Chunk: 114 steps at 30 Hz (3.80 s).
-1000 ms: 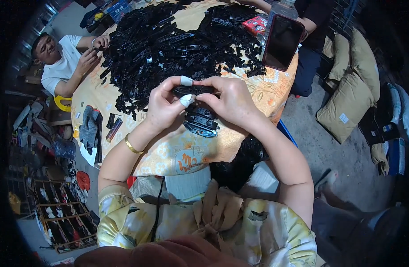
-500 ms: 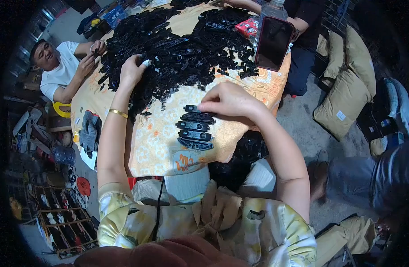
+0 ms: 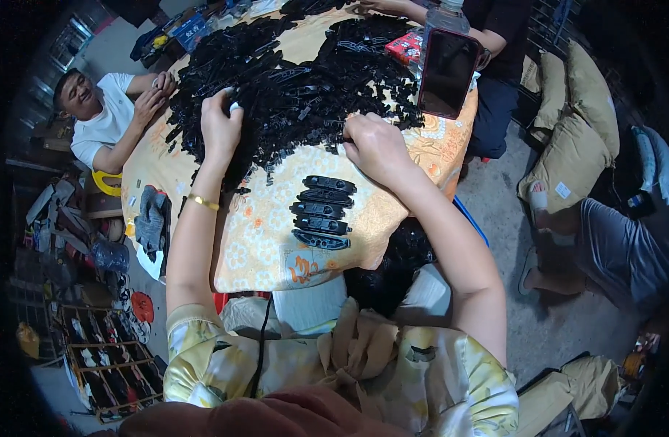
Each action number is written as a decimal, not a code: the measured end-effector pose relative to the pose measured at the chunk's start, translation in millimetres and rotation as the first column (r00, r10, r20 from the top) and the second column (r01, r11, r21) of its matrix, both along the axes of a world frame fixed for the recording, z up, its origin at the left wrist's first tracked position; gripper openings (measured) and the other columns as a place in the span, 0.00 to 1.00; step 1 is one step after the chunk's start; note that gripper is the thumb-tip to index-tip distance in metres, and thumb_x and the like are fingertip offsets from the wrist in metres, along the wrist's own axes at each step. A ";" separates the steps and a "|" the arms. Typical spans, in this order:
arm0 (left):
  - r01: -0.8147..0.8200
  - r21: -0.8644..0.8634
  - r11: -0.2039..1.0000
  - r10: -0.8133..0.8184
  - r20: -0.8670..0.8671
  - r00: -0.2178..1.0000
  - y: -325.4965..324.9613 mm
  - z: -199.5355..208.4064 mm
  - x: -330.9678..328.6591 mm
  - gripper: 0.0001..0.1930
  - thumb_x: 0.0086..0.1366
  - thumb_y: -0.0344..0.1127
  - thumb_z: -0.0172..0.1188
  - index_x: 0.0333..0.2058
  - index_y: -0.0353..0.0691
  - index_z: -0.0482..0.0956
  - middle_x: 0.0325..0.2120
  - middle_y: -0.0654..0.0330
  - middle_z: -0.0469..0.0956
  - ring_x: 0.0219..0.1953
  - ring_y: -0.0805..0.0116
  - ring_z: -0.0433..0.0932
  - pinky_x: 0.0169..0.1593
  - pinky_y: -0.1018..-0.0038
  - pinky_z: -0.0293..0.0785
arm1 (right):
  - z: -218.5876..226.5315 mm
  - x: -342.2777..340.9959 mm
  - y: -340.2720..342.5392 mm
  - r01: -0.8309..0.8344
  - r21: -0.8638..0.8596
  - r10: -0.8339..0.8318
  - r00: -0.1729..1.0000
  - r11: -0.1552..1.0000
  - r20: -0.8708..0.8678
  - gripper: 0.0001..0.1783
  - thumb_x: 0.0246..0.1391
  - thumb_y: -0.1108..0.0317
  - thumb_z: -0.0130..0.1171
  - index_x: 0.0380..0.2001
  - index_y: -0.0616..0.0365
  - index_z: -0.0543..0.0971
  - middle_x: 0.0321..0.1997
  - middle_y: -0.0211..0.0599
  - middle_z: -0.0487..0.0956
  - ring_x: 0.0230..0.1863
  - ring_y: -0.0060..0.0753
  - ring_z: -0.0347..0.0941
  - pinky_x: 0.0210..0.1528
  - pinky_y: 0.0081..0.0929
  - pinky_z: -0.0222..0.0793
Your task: Assembling small black plastic components by hand at a workbench.
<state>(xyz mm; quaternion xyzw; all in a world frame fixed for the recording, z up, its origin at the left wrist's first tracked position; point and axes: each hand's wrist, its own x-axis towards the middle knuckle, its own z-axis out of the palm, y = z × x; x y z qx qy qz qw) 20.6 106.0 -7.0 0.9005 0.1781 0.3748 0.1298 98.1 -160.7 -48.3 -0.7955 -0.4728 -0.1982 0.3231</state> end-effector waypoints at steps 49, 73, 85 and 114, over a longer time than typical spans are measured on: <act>0.407 -0.856 -0.317 -0.593 0.514 0.619 -100.6 -6.8 -39.9 0.15 0.68 0.36 0.46 0.48 0.33 0.67 0.39 0.55 0.75 0.33 0.70 0.78 0.37 0.76 0.78 | 38.5 -42.0 -8.0 0.012 0.528 0.255 0.866 0.849 -0.430 0.06 0.44 0.79 0.60 0.29 0.64 0.80 0.32 0.40 0.80 0.34 0.28 0.76 0.37 0.22 0.72; 0.520 -0.651 0.552 -0.761 -0.139 0.634 -103.4 18.8 -57.0 0.19 0.56 0.27 0.58 0.47 0.29 0.71 0.34 0.60 0.78 0.34 0.79 0.75 0.38 0.78 0.73 | 36.7 -44.7 -15.3 -0.185 0.208 0.261 0.855 0.961 -0.449 0.17 0.42 0.73 0.66 0.38 0.67 0.77 0.36 0.43 0.79 0.34 0.33 0.77 0.35 0.23 0.74; 0.567 -0.561 0.603 -0.766 -0.209 0.607 -98.2 3.1 -46.9 0.15 0.55 0.28 0.55 0.44 0.34 0.71 0.30 0.45 0.77 0.33 0.51 0.78 0.37 0.65 0.72 | 15.1 -28.5 -11.4 -0.128 0.078 0.145 0.949 0.989 -0.280 0.15 0.40 0.66 0.68 0.33 0.62 0.80 0.27 0.38 0.80 0.25 0.27 0.76 0.28 0.21 0.70; 0.560 -0.140 0.817 -0.576 -0.150 0.803 -79.0 26.5 -9.1 0.15 0.51 0.29 0.61 0.40 0.36 0.75 0.33 0.54 0.75 0.33 0.63 0.77 0.37 0.75 0.74 | 15.5 -10.8 -7.8 -0.121 0.437 0.117 0.992 0.891 0.034 0.13 0.44 0.73 0.62 0.37 0.61 0.79 0.38 0.41 0.78 0.36 0.38 0.74 0.37 0.28 0.71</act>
